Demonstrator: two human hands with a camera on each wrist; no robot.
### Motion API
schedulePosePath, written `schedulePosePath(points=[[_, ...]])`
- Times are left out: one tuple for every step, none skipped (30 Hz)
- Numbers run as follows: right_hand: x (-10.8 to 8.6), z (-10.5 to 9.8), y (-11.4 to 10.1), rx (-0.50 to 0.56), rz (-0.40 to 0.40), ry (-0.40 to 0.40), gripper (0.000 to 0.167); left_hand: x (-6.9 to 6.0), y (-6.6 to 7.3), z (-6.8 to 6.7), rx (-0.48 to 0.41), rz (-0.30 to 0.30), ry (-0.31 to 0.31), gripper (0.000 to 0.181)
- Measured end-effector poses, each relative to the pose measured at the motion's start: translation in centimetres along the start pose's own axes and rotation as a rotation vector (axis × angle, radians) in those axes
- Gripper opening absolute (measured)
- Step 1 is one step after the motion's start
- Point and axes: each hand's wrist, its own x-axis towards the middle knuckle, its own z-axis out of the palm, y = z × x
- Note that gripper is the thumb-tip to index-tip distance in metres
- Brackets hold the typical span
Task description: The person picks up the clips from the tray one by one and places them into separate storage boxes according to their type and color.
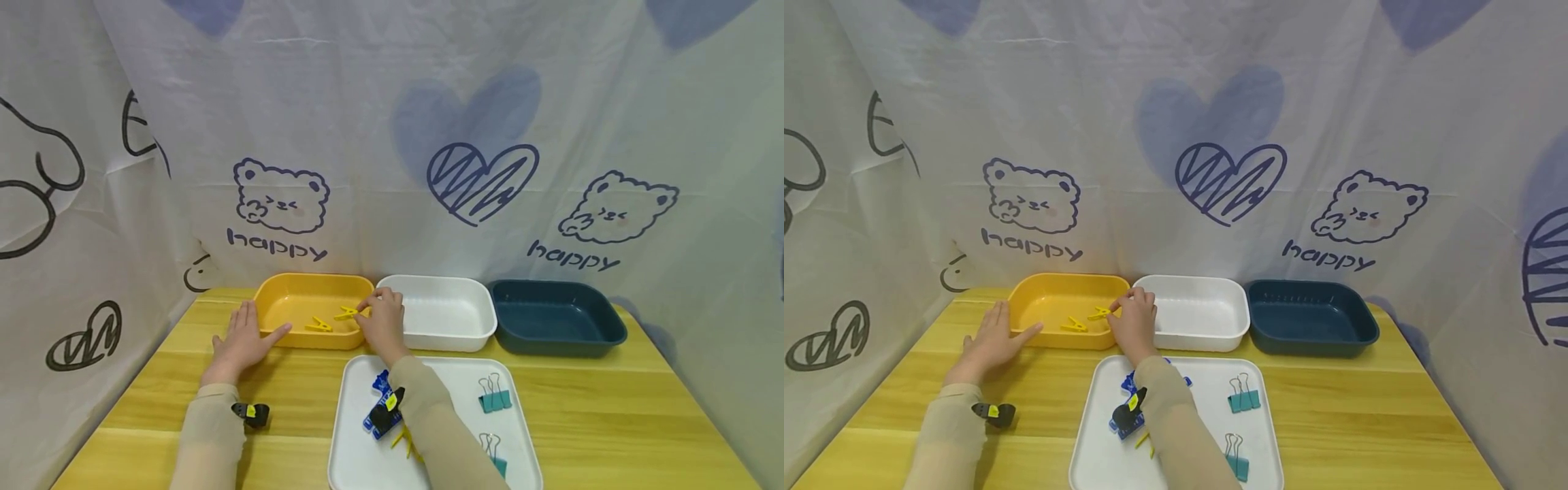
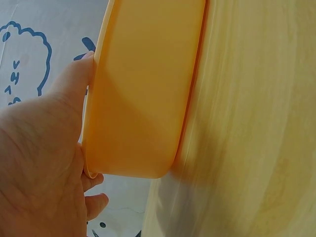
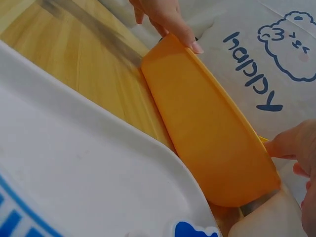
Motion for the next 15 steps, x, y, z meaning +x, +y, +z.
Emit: schedulePosePath(points=[[0.1, 0.1, -0.1, -0.005, 0.003, -0.009, 0.008, 0.0, 0.0, 0.0, 0.000, -0.001, -0.001, 0.114], [0.2, 0.3, -0.2, -0.012, 0.008, -0.016, 0.008, 0.0, 0.0, 0.0, 0.000, -0.002, -0.003, 0.114], [0.4, 0.4, -0.3, -0.020, 0.013, -0.024, 0.008, 0.0, 0.0, 0.0, 0.000, -0.002, -0.004, 0.114], [0.5, 0.5, -0.4, -0.026, 0.016, -0.029, 0.009, 0.0, -0.1, 0.0, 0.001, -0.003, -0.004, 0.114], [0.6, 0.7, -0.5, -0.040, 0.018, -0.033, 0.009, 0.0, -0.1, 0.0, 0.001, -0.004, -0.003, 0.114], [0.8, 0.8, -0.6, -0.052, 0.023, -0.040, 0.009, 0.0, -0.1, 0.0, 0.001, -0.005, -0.003, 0.115], [0.9, 1.0, -0.8, -0.064, 0.026, -0.043, 0.009, 0.0, -0.1, 0.1, 0.002, -0.006, -0.001, 0.115], [1.0, 1.1, -0.8, -0.078, 0.022, -0.041, 0.009, 0.0, -0.1, 0.1, 0.003, -0.007, -0.001, 0.115], [1.1, 1.2, -0.8, -0.088, 0.016, -0.040, 0.009, 0.0, -0.1, 0.0, 0.003, -0.007, 0.000, 0.115], [1.2, 1.3, -0.9, -0.095, 0.009, -0.037, 0.009, 0.0, -0.1, 0.0, 0.002, -0.008, -0.001, 0.115], [1.3, 1.4, -0.9, -0.104, -0.001, -0.033, 0.009, 0.0, 0.0, 0.0, 0.001, -0.008, -0.002, 0.115], [1.4, 1.4, -0.9, -0.115, -0.012, -0.028, 0.009, 0.0, 0.0, 0.0, 0.000, -0.008, -0.003, 0.115], [1.6, 1.5, -0.9, -0.129, -0.024, -0.023, 0.010, 0.0, 0.0, 0.0, 0.000, -0.008, -0.003, 0.115], [1.7, 1.6, -0.9, -0.143, -0.038, -0.018, 0.010, 0.0, 0.0, 0.0, -0.001, -0.008, -0.004, 0.115], [1.8, 1.6, -0.9, -0.156, -0.052, -0.014, 0.010, 0.0, 0.0, 0.0, -0.001, -0.007, -0.004, 0.114]])
